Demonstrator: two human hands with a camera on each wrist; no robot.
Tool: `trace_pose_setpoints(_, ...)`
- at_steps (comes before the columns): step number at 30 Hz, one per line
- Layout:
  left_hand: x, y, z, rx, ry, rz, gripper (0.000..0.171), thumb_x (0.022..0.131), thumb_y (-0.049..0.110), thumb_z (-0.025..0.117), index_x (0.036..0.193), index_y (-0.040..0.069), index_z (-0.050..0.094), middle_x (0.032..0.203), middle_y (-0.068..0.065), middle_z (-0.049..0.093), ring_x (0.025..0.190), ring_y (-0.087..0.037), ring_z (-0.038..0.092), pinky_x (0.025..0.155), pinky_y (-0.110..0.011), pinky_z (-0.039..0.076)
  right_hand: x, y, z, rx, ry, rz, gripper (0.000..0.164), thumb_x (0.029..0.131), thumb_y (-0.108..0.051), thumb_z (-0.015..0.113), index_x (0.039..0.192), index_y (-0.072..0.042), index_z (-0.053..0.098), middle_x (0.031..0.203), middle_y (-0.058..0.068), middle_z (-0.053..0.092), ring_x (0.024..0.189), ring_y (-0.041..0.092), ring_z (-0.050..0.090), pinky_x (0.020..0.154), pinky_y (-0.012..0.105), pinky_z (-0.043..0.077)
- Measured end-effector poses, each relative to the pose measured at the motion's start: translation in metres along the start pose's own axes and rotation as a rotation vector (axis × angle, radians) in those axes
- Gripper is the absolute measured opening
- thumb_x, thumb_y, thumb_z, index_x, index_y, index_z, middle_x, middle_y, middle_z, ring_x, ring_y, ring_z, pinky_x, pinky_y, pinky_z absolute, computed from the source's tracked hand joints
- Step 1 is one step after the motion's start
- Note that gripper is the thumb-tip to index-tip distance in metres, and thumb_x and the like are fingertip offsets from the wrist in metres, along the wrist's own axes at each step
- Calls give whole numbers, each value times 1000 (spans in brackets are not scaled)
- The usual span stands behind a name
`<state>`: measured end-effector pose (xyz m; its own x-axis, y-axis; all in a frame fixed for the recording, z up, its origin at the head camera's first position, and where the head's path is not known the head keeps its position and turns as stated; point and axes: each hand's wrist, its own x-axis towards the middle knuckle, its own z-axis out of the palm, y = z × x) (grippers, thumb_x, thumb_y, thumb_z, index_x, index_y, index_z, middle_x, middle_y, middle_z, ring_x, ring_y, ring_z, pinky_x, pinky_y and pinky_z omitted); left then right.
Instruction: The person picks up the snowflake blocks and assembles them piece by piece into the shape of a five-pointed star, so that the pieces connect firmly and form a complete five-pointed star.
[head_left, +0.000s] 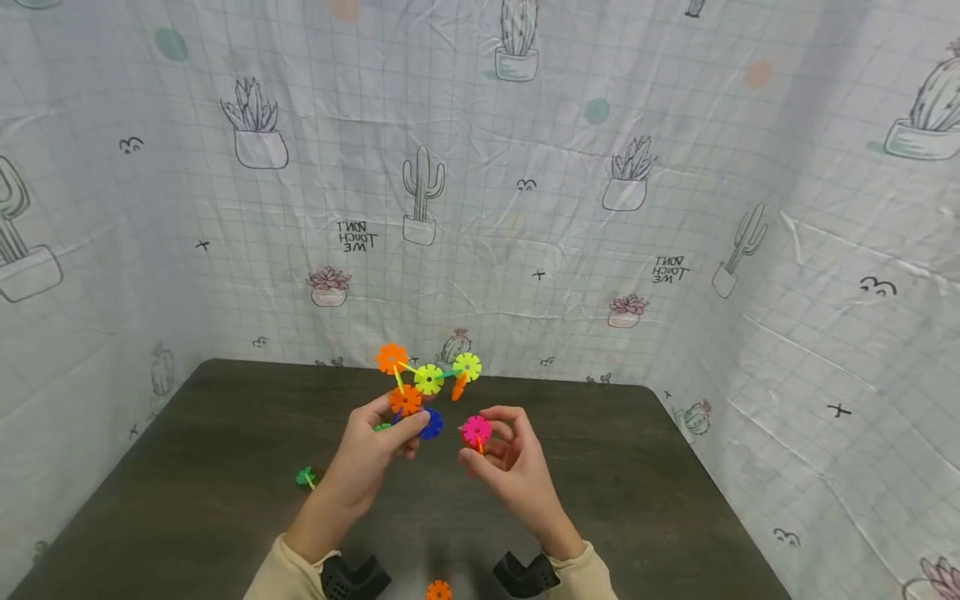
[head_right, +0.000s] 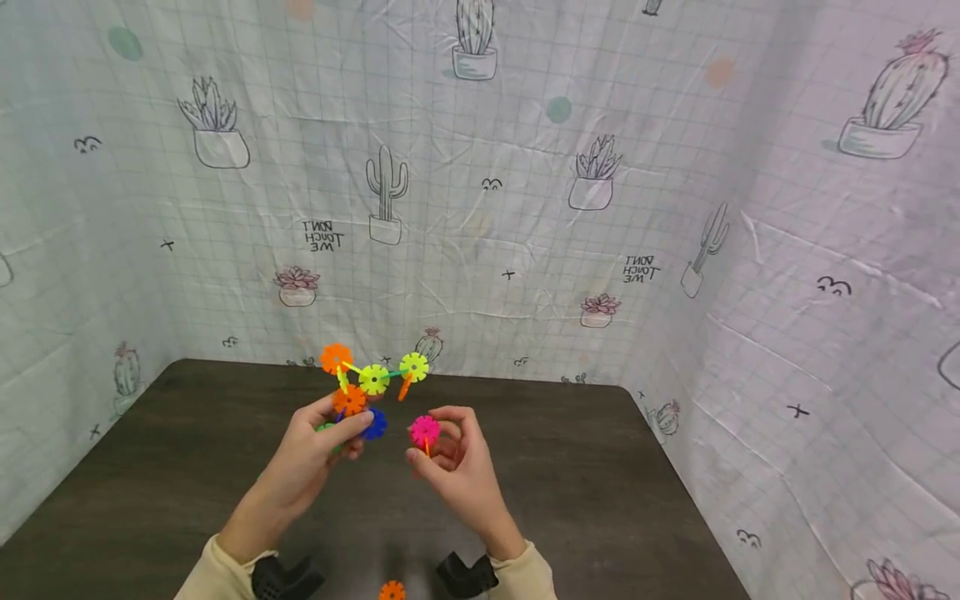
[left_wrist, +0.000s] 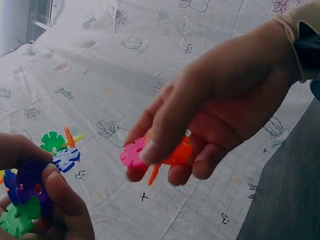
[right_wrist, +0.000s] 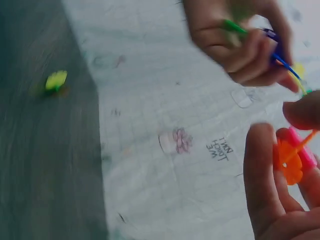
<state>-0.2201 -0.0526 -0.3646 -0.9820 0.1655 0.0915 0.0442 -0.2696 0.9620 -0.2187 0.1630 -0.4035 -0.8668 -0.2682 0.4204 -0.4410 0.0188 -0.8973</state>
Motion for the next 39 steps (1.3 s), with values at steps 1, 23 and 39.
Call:
trace_pose_setpoints(1, 0, 0, 1, -5, 2, -1, 26, 97, 9, 68, 115, -8, 62, 86, -4, 56, 68, -16, 52, 64, -25, 50, -1, 0, 2, -73, 17, -68, 50, 91, 1, 73, 133, 0, 45, 113, 16, 67, 83, 12, 70, 71, 29, 61)
trace_pose_setpoints(23, -3, -2, 9, -31, 14, 14, 30, 98, 11, 67, 121, -8, 61, 88, -4, 55, 70, -13, 56, 65, -22, 54, -2, -8, 24, -665, 147, -711, 38, 97, -13, 68, 133, -2, 62, 128, 18, 59, 103, 25, 66, 88, 23, 55)
trace_pose_setpoints(39, -3, -1, 11, 35, 55, 8, 28, 97, 10, 69, 119, -7, 63, 85, -4, 55, 68, -14, 56, 63, -24, 54, -4, -13, 23, -469, 130, -517, 46, 89, 8, 70, 133, -5, 65, 127, 14, 57, 112, 25, 62, 93, 26, 56)
